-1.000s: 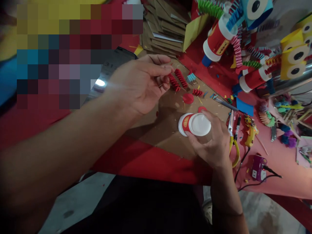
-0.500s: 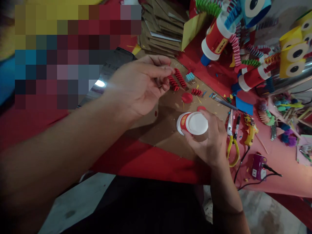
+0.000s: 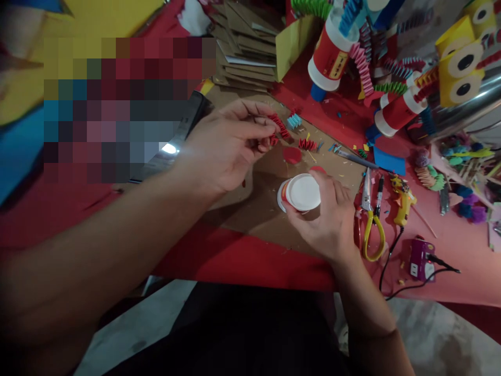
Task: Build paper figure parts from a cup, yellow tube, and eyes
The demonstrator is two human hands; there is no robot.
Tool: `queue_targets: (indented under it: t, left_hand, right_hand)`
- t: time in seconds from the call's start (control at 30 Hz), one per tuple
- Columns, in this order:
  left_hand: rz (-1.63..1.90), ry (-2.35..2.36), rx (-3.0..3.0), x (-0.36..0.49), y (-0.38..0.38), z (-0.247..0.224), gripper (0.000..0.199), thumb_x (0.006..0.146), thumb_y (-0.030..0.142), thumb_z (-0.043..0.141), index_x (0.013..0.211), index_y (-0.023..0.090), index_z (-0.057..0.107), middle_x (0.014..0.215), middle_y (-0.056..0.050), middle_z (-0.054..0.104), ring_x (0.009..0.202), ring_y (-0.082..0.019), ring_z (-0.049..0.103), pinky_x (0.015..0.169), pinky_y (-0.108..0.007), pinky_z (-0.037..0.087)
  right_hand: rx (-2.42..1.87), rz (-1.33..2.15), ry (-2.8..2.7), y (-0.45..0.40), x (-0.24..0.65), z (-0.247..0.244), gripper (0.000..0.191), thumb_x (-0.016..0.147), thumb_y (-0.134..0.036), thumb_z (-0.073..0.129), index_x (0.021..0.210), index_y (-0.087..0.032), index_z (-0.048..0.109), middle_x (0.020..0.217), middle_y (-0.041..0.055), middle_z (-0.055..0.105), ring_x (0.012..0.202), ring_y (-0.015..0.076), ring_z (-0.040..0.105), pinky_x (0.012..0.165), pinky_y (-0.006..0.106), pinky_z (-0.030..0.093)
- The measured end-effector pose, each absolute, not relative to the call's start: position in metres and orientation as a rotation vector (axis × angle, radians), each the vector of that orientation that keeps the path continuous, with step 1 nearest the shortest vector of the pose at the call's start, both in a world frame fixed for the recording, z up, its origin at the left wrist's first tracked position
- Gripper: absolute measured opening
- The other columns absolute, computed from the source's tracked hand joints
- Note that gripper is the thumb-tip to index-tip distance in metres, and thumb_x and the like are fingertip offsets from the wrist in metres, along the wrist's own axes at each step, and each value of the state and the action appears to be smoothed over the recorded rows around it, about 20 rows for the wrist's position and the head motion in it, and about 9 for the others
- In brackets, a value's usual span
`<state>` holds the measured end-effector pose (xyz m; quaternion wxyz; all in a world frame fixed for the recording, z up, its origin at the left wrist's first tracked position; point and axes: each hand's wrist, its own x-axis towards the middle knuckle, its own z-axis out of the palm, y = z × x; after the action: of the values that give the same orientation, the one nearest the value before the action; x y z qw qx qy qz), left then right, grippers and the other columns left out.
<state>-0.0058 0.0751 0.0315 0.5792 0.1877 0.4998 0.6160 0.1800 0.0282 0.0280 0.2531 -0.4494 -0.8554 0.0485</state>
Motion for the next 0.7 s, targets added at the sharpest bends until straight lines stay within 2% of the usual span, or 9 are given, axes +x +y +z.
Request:
queue_targets:
  t: [0.13, 0.23, 0.27, 0.37, 0.4, 0.47, 0.57, 0.7]
  left_hand:
    - [1.379, 1.144, 0.643, -0.003, 0.070, 0.029, 0.018, 0.079, 0.004, 0.067, 0.074, 0.020, 0.066, 0.071, 0.003, 0.060, 0.066, -0.010, 0.058, 0.065, -0.023, 0.046]
    - [1.307, 1.037, 0.810, -0.002, 0.064, 0.032, 0.012, 0.077, 0.011, 0.074, 0.078, 0.023, 0.070, 0.082, 0.000, 0.067, 0.084, -0.015, 0.064, 0.077, -0.026, 0.051]
    - [1.270, 0.988, 0.871, -0.001, 0.062, 0.034, 0.017, 0.072, 0.011, 0.079, 0.082, 0.024, 0.072, 0.087, -0.001, 0.069, 0.091, -0.018, 0.066, 0.082, -0.027, 0.051]
    - [1.101, 0.915, 0.971, 0.000, 0.059, 0.043, 0.057, 0.045, -0.003, 0.087, 0.094, 0.024, 0.076, 0.097, -0.002, 0.072, 0.109, -0.025, 0.065, 0.094, -0.029, 0.050]
    - [1.061, 0.926, 0.944, 0.001, 0.058, 0.047, 0.064, 0.040, -0.006, 0.086, 0.095, 0.024, 0.076, 0.098, -0.003, 0.073, 0.113, -0.027, 0.064, 0.096, -0.031, 0.050]
    - [1.032, 0.967, 0.827, 0.003, 0.058, 0.052, 0.060, 0.043, -0.004, 0.085, 0.095, 0.024, 0.076, 0.099, -0.005, 0.074, 0.119, -0.032, 0.063, 0.098, -0.035, 0.051]
    - [1.030, 0.980, 0.737, 0.003, 0.057, 0.054, 0.049, 0.053, 0.002, 0.082, 0.095, 0.025, 0.075, 0.101, -0.008, 0.075, 0.126, -0.034, 0.060, 0.097, -0.038, 0.053]
    - [1.027, 0.980, 0.936, -0.004, 0.054, 0.049, 0.056, 0.043, -0.002, 0.086, 0.091, 0.025, 0.076, 0.110, -0.007, 0.075, 0.125, -0.032, 0.059, 0.095, -0.033, 0.053]
  right_hand:
    - [-1.273, 0.190, -2.270, 0.025, 0.175, 0.021, 0.048, 0.083, -0.045, 0.070, 0.123, -0.023, 0.055, 0.109, 0.0108, 0.071, 0.103, 0.0316, 0.067, 0.093, 0.051, 0.052]
    - [-1.352, 0.283, -2.227, 0.023, 0.171, 0.019, 0.051, 0.082, -0.047, 0.071, 0.125, -0.024, 0.055, 0.113, 0.0122, 0.069, 0.109, 0.0337, 0.064, 0.097, 0.055, 0.050]
    - [-1.365, 0.341, -2.218, 0.024, 0.171, 0.020, 0.055, 0.081, -0.049, 0.073, 0.126, -0.024, 0.055, 0.117, 0.0127, 0.068, 0.112, 0.0344, 0.063, 0.098, 0.056, 0.049]
    - [-1.306, 0.618, -2.205, 0.028, 0.179, 0.026, 0.076, 0.071, -0.057, 0.082, 0.134, -0.028, 0.052, 0.132, 0.0129, 0.063, 0.125, 0.0357, 0.057, 0.104, 0.057, 0.046]
    - [-1.260, 0.727, -2.205, 0.031, 0.183, 0.028, 0.084, 0.067, -0.060, 0.084, 0.137, -0.029, 0.051, 0.136, 0.0124, 0.061, 0.129, 0.0358, 0.054, 0.106, 0.058, 0.045]
    - [-1.169, 0.919, -2.201, 0.037, 0.193, 0.033, 0.093, 0.062, -0.063, 0.085, 0.141, -0.031, 0.048, 0.141, 0.0108, 0.058, 0.134, 0.0350, 0.052, 0.109, 0.057, 0.044]
    - [-1.102, 1.098, -2.120, 0.046, 0.206, 0.036, 0.083, 0.066, -0.065, 0.081, 0.137, -0.030, 0.054, 0.141, 0.0084, 0.060, 0.128, 0.0309, 0.057, 0.104, 0.053, 0.049]
    - [-1.215, 1.116, -1.696, 0.055, 0.212, 0.029, 0.047, 0.082, -0.060, 0.069, 0.116, -0.028, 0.066, 0.121, 0.0049, 0.070, 0.106, 0.0221, 0.067, 0.090, 0.042, 0.057]
